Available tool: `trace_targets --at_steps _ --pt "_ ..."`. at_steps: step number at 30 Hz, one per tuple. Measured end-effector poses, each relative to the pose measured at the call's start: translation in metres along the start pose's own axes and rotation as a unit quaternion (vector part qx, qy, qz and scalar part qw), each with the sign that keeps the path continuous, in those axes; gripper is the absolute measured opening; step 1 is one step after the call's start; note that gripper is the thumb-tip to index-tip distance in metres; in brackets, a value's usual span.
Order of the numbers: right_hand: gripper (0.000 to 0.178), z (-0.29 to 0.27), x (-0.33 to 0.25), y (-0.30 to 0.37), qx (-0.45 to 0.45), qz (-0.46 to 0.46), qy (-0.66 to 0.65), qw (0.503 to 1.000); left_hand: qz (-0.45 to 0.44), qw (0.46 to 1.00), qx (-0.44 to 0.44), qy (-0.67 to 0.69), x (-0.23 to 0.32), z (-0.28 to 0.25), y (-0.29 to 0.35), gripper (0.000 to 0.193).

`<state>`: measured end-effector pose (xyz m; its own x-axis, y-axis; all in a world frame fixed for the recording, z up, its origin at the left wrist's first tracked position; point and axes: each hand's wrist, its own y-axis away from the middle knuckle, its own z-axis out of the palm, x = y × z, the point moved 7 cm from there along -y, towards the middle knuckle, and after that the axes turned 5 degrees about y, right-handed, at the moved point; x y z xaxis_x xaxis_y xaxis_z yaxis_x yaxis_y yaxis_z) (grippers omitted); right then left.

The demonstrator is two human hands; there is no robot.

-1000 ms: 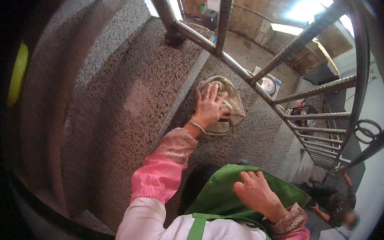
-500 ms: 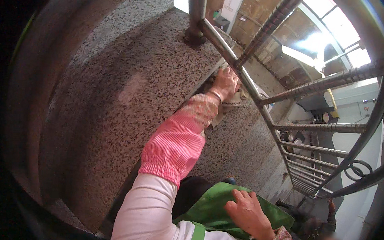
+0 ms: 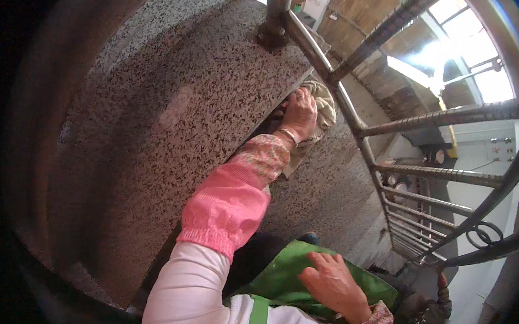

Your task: The person wipes the granite steps of a spiral staircase using a cloth and a yellow bowl. They move up and down the stairs, wiping each step and the metal handrail while carrying the bowl.

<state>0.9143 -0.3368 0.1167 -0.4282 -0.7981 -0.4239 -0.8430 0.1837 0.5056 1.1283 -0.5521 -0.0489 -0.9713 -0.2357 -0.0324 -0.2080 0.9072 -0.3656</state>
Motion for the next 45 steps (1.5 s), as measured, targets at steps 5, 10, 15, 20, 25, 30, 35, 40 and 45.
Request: trace_targets --at_steps 5,10,15,20,25,30,35,40,45 --pt "0.01 0.005 -0.005 0.001 -0.011 0.03 0.028 0.999 0.009 0.999 -0.004 0.047 0.014 0.015 -0.053 0.033" --pt "0.011 0.013 -0.023 0.003 -0.015 0.002 0.032 0.999 0.009 0.967 0.14 0.215 -0.026 0.018 -0.044 0.027" --pt "0.009 0.008 -0.008 0.032 0.051 0.022 0.014 0.998 0.014 0.985 -0.033 0.169 0.027 -0.018 0.082 0.034" --pt "0.014 0.008 -0.01 0.031 0.017 0.043 0.049 0.998 0.029 0.996 -0.003 0.082 -0.002 -0.014 0.09 0.043" --pt "0.012 0.017 -0.008 0.029 0.018 0.022 0.071 0.997 -0.016 0.994 -0.059 0.086 -0.002 0.029 -0.041 0.034" --pt "0.012 0.013 0.002 0.029 0.01 0.049 0.081 0.996 0.091 0.946 -0.106 0.292 0.066 0.005 -0.014 0.028" --pt "0.012 -0.003 -0.002 0.021 0.037 0.033 0.061 0.997 0.236 0.913 0.06 0.327 0.094 -0.016 0.057 0.021" --pt "0.011 0.011 0.014 0.045 -0.018 0.094 -0.002 0.995 0.027 0.969 0.055 0.24 0.038 -0.002 -0.02 0.026" --pt "0.01 0.01 0.007 0.039 -0.009 0.082 -0.017 0.996 0.098 0.945 -0.029 0.312 0.102 0.011 -0.001 0.026"
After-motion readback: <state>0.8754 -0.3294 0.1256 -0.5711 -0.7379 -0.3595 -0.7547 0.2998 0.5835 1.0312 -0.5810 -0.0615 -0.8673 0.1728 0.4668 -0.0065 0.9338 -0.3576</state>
